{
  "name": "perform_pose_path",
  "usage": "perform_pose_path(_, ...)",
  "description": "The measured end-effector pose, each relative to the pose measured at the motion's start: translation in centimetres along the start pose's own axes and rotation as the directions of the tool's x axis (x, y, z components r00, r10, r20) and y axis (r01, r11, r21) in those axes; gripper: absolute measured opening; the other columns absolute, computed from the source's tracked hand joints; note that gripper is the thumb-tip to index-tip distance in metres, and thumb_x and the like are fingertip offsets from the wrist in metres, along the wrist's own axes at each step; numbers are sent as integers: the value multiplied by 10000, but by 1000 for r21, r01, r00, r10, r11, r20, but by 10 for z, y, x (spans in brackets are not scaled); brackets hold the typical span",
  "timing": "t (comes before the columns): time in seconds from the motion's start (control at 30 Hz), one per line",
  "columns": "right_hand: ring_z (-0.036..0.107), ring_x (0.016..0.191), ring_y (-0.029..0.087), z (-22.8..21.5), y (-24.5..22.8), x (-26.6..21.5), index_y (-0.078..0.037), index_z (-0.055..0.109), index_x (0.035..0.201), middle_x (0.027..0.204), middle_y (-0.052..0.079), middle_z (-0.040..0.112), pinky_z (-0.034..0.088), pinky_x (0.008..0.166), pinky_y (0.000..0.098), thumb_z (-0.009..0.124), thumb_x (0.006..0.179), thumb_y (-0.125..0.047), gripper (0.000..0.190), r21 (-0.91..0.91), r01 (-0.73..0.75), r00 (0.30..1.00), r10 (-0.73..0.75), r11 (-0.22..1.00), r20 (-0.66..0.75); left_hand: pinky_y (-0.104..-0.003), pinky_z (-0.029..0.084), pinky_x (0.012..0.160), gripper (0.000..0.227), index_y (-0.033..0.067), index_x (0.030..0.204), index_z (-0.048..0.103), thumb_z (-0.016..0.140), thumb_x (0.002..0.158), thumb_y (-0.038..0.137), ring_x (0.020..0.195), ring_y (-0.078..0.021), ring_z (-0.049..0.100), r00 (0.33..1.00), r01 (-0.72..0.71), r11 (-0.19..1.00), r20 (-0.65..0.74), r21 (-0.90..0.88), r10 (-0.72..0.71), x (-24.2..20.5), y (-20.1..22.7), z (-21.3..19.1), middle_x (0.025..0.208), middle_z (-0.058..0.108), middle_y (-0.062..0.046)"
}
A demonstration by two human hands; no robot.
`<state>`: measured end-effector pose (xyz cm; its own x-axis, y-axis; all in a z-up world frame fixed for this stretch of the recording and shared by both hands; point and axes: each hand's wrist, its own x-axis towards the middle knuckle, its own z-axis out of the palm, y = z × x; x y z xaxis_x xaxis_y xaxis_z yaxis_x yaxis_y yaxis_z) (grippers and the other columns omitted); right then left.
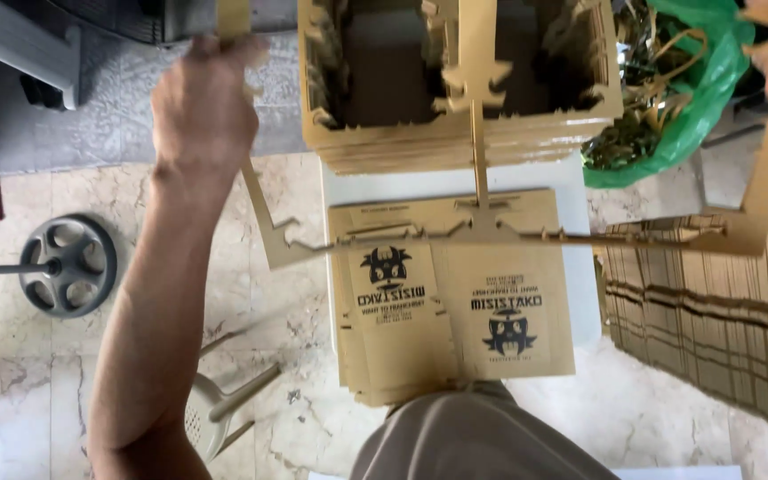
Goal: The person cuts flat cardboard sheets into smaller pieces using a utility knife on a white table. They repeatedly align, score, and snap the cardboard, then stack the cut pieces and discard offcuts into a green bin.
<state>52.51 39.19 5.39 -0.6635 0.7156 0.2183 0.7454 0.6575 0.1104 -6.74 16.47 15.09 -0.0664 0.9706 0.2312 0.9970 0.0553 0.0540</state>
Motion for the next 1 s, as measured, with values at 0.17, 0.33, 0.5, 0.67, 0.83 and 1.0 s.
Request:
perform_pose_path(0.17,637,914,392,77,70,97,67,663,1367,1183,217,657,546,743,481,672,1209,-109,236,28,-176,977,171,984,127,-456,636,607,659,116,1283,763,632,753,-253,747,-374,743,994,82,996,-77,25,-80,90,-29,24,1045,754,-173)
perform_pose_path(0.33,626,745,366,91,53,184,84,681,1171,987,206,661,548,607,456,663,1258,-268,362,37,-344,902,319,938,292,-483,628,549,625,116,1211,778,694,705,-240,775,-391,731,991,120,992,-60,34,-117,149,-54,73,977,755,-166)
perform_pose_path(0.5,638,1029,473,30,-38,243,-169,685,1381,1291,229,666,513,904,577,774,953,-56,451,216,-509,784,346,833,515,-450,553,876,626,287,1385,657,610,884,-84,1043,-357,663,884,340,934,378,-113,-276,187,-66,154,1285,674,-141)
perform_pose_path(0.67,548,1295,407,169,14,246,-245,637,1431,1487,159,576,413,1061,444,793,807,-296,646,218,-316,810,142,923,569,-396,591,698,666,283,1498,521,629,923,-33,806,-312,687,639,602,780,690,-171,-341,195,-45,195,1405,595,-110)
perform_pose_path(0.83,640,1098,439,138,-6,261,-273,459,1613,1182,256,693,521,883,520,822,851,-269,844,51,-320,680,192,946,708,-496,576,819,755,263,1561,419,739,911,50,631,-317,701,625,534,843,697,-56,-350,205,-34,185,1481,520,-166)
perform_pose_path(1.0,661,1148,453,169,12,258,-258,575,1533,1245,256,729,538,908,530,829,840,-339,743,11,-181,749,130,983,650,-563,561,904,743,216,1526,481,613,900,-162,958,-385,706,568,597,802,719,-25,-401,209,-32,183,1479,498,-228)
